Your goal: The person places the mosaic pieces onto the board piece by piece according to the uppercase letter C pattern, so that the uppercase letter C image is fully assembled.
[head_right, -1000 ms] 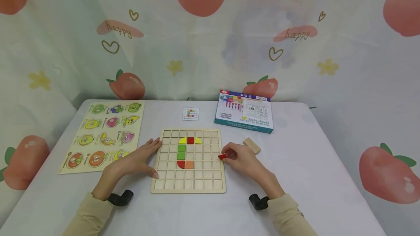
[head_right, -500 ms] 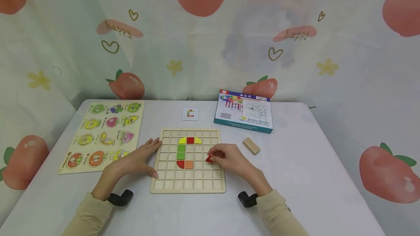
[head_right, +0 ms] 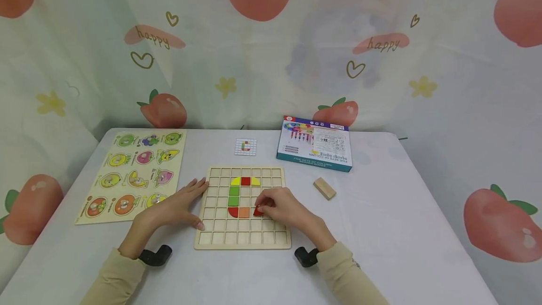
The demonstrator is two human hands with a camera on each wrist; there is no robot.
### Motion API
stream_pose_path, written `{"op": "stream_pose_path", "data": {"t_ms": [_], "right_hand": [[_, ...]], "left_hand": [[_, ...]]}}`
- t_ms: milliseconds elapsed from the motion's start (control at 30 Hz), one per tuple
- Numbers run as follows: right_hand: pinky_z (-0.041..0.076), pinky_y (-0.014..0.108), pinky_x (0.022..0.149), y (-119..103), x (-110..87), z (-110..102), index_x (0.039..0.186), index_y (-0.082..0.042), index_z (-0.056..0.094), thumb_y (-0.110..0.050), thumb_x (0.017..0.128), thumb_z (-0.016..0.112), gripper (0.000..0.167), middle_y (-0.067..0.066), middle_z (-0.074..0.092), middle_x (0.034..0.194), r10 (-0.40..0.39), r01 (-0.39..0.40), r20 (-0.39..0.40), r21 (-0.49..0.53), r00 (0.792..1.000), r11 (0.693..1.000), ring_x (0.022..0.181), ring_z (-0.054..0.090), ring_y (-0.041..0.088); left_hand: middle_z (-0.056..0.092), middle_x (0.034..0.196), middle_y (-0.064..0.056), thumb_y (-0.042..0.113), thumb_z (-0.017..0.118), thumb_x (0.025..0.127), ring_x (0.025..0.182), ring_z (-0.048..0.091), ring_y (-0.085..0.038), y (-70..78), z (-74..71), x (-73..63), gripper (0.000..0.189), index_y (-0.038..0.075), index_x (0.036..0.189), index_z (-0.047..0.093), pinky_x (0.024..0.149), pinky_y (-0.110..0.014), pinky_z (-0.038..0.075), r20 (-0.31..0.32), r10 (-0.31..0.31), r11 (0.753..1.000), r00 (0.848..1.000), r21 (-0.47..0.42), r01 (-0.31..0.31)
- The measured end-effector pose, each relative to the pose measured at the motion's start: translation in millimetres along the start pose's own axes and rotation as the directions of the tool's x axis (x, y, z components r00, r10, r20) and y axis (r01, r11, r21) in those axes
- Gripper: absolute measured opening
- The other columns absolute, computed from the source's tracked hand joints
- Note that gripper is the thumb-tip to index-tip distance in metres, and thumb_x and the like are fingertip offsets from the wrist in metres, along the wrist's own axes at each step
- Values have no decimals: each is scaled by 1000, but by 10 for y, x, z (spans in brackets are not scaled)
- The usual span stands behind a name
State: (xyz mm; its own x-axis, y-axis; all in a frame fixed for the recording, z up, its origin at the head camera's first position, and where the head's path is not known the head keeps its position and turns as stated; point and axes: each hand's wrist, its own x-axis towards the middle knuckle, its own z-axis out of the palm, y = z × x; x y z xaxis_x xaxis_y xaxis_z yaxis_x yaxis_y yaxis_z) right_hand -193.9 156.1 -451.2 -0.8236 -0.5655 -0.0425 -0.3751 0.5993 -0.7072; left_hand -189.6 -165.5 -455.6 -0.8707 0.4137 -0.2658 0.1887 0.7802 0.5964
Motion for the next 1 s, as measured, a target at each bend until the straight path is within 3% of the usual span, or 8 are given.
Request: {"op": "stream_pose_path", "data": {"t_ms": [600,1000], "right_hand": [[54,18,71,-56,27,70,106,-6,77,-4,88,78,18,0,70,97,-29,30,8,-96,1000,995,82,59,10],[51,19,70,-40,29,92,108,-6,77,-2,89,76,19,-1,67,98,-41,43,20,-123,999,991,84,55,10]], "left_hand": [[19,172,-15,27,93,73,160,9,-38,48,2,2,111,2,161,30,127,-61,17,4,-4,1000,1000,1,4],[18,172,-14,28,93,74,160,9,-38,49,8,16,111,3,161,30,127,-60,15,10,-2,1000,1000,5,2]]}}
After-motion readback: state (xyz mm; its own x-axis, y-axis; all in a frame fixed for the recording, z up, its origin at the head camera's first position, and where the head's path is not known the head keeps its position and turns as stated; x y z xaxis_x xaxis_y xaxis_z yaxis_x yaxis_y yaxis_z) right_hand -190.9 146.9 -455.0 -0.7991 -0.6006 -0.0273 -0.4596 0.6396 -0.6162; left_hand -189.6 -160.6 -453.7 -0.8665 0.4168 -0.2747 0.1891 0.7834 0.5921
